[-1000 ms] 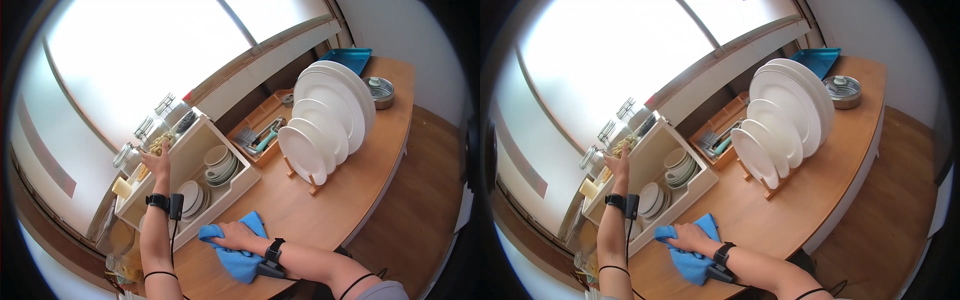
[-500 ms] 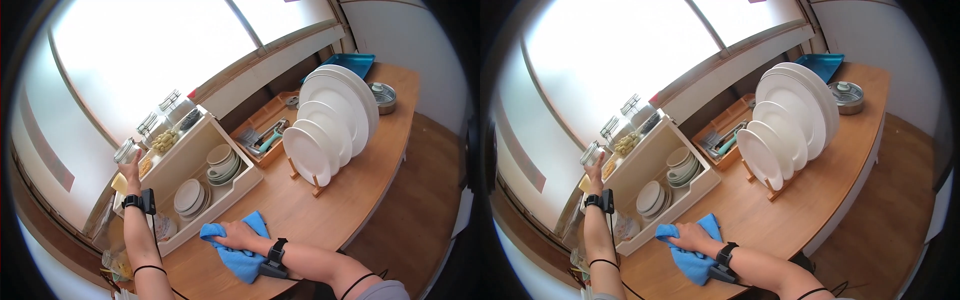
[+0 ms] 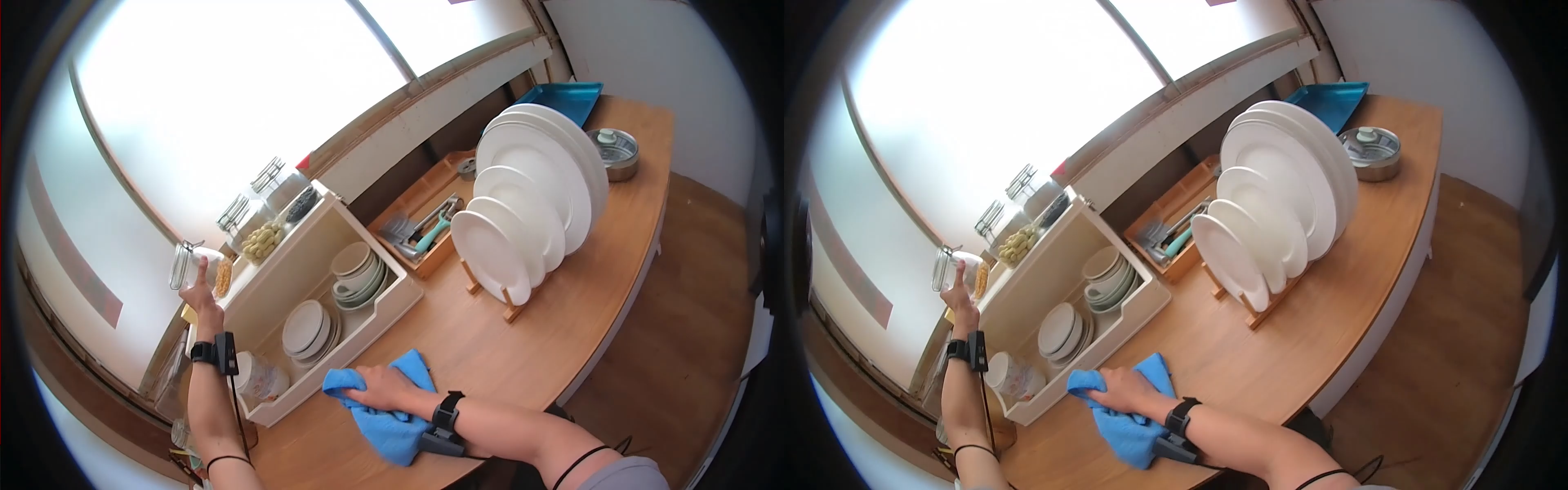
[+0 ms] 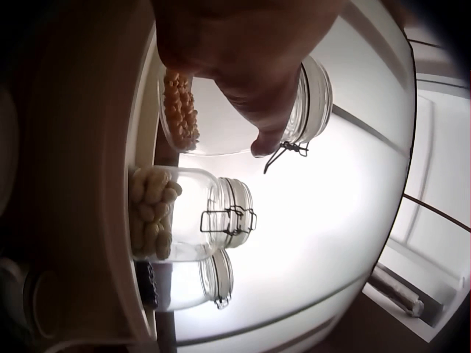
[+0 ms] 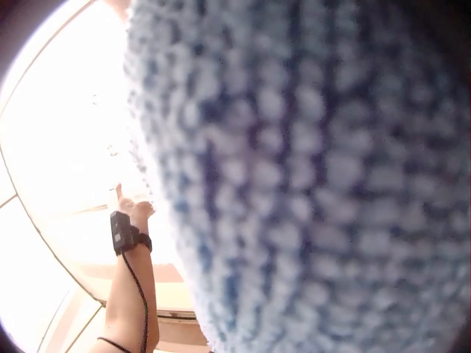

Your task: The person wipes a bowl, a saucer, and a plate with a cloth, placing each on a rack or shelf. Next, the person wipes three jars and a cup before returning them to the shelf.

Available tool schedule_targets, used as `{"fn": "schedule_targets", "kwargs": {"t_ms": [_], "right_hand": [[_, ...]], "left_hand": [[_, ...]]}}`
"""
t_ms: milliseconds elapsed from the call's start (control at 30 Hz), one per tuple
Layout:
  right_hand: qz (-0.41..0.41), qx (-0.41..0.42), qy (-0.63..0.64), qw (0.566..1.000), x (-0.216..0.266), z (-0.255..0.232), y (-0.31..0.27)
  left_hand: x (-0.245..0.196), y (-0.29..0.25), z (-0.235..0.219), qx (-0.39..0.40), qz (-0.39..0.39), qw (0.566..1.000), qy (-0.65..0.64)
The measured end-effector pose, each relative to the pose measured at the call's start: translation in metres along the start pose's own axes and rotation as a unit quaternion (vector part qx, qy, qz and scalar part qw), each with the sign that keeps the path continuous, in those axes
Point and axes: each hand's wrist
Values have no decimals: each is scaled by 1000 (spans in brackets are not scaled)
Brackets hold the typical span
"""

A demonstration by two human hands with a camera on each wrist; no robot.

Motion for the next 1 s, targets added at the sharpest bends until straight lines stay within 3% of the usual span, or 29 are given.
{"fn": "schedule_targets", "kwargs": {"t_ms": [67, 133, 200, 233, 300, 333, 400, 467, 500, 533, 567, 600, 667, 767, 800, 867, 900, 1000], "right_hand": [[-3, -14, 33, 999, 1, 2, 0], [10, -52, 99, 994, -3, 10, 1], [37, -40, 265, 963, -1, 11, 1], [87, -15, 355, 931, -6, 20, 5], [204, 25, 534, 820, -2, 23, 6], [256, 99, 702, 657, -20, 52, 17], [296, 128, 760, 564, 35, 0, 0], [259, 137, 775, 560, 18, 13, 5], [216, 146, 793, 550, 16, 13, 5], [222, 144, 789, 554, 12, 13, 2], [238, 131, 762, 588, 18, 6, -2], [253, 119, 733, 620, 21, 4, -5], [269, 117, 731, 616, 13, 14, -5], [277, 163, 640, 698, 7, 8, 2], [281, 160, 633, 703, -1, 8, 4], [384, 260, 541, 701, -7, -5, 4], [406, 206, 514, 727, 10, -15, -5], [446, 280, 476, 704, 34, -23, 0]], "left_hand": [[-21, -10, -18, 12, 68, 997, -32], [-40, -36, -42, -22, 39, 999, 8], [-49, -66, -75, 83, -8, 995, -52], [-54, -89, -88, 128, -18, 990, -57], [-63, -148, -111, 194, -49, 977, -78], [-66, -178, -120, 214, -72, 970, -95], [-67, -230, -134, 220, -93, 968, -73], [-18, -252, -154, 246, 79, 966, -4], [-12, -263, -161, 243, 72, 967, -7], [-5, -273, -167, 265, 147, 951, 69], [-1, -281, -170, 284, 220, 922, 144], [3, -286, -170, 283, 214, 924, 142], [10, -292, -164, 287, 255, 918, 99], [7, -294, -158, 284, 289, 914, 38], [12, -294, -158, 286, 305, 908, 19], [20, -299, -161, 301, 286, 910, 13], [27, -302, -161, 297, 280, 911, -49], [22, -307, -167, 278, 271, 913, -122]]}}
Point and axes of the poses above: each hand's wrist, its own y-axis towards the middle knuckle, its own z-axis out of the palm, x = y × z, and after that the axes turned 14 degrees about -x, right-handed
